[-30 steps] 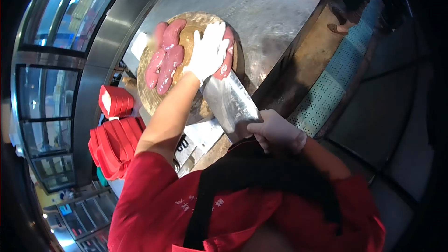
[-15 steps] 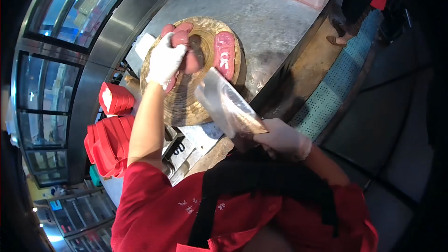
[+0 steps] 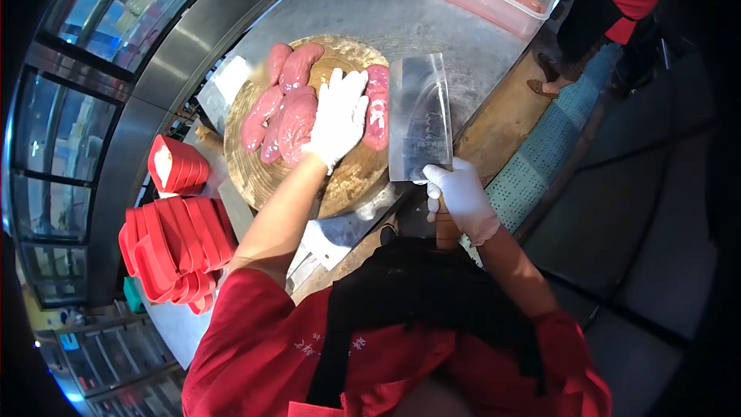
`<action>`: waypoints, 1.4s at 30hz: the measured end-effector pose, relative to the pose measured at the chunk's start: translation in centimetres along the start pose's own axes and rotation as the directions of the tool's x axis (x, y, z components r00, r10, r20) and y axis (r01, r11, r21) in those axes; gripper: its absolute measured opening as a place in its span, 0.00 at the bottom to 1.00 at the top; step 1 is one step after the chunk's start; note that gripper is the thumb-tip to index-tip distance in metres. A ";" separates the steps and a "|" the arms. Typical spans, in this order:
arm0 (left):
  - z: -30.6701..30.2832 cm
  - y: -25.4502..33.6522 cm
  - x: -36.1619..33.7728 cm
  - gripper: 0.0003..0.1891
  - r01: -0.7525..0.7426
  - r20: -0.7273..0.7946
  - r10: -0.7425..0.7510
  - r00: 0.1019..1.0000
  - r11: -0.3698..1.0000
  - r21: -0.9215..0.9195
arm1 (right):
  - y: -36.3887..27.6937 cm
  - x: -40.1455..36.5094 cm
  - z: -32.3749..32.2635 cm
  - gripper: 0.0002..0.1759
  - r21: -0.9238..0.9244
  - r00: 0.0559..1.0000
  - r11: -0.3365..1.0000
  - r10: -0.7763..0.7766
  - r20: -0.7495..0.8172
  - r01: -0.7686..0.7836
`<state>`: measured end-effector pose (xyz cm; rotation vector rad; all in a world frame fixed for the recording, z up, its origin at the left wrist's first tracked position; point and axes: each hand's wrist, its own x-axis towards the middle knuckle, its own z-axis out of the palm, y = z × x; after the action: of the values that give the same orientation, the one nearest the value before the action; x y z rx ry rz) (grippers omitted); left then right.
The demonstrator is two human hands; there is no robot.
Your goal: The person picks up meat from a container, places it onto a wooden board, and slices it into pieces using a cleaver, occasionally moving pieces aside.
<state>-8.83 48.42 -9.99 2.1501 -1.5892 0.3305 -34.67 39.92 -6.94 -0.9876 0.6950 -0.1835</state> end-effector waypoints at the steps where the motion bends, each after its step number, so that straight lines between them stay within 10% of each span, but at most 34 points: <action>1: 0.5 0.0 0.2 0.29 -0.009 0.095 0.007 0.995 1.000 0.025 | -0.3 -0.1 0.5 0.06 0.012 0.997 0.998 0.056 -0.044 -0.055; 42: -0.2 2.0 -0.5 0.31 -0.084 0.321 0.037 0.946 0.987 0.135 | -2.4 5.9 0.3 0.14 -0.249 0.999 0.967 0.049 -0.022 -0.053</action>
<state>-10.89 48.48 -9.62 2.3643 -1.8616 0.1255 -29.59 36.17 -7.55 -1.2084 0.7694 -0.0586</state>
